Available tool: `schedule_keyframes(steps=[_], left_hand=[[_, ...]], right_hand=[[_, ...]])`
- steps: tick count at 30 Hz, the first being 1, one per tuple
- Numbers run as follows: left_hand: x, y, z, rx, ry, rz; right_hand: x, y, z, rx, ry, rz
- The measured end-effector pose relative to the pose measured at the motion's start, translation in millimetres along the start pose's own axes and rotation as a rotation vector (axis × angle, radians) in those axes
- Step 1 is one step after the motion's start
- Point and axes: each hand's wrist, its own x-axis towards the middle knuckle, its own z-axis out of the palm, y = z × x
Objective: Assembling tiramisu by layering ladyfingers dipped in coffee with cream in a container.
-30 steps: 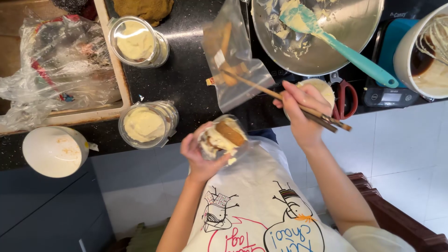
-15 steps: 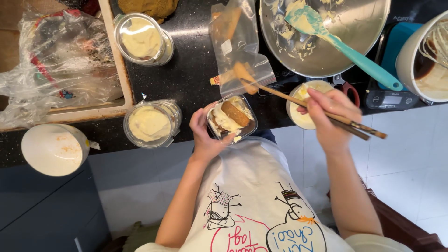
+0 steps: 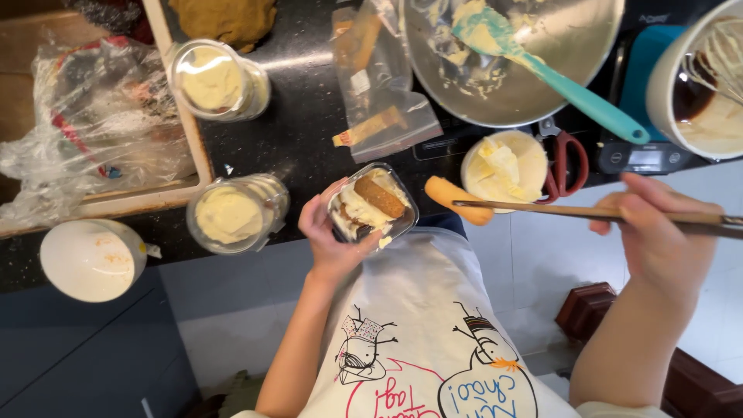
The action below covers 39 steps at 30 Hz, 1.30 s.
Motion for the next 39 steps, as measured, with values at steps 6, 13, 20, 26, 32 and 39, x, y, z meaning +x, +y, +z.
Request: schedule_keyframes(steps=[6,13,20,26,32,39], left_hand=[[19,47,44,0.065,0.058,0.141],[48,104,131,0.171,0.081,0.304],[50,112,222,0.045,0.020,0.295],[49,108,267,0.083,-0.038,0.246],[56,103,285,0.144,-0.083,0.236],[59,112,284,0.152,-0.053,0.242]], right_hand=[[-37,14,-92,0.425,0.512,-0.139],[-57,84,-280,-0.062,0.673,-0.274],[40,17,-216,-0.421,0.407,-0.357],[50,10,-220,-0.685,0.239,-0.336],[35,2,-218,-0.916,0.277,-0.370],[43,-3,-212,-0.893,0.119,-0.373]])
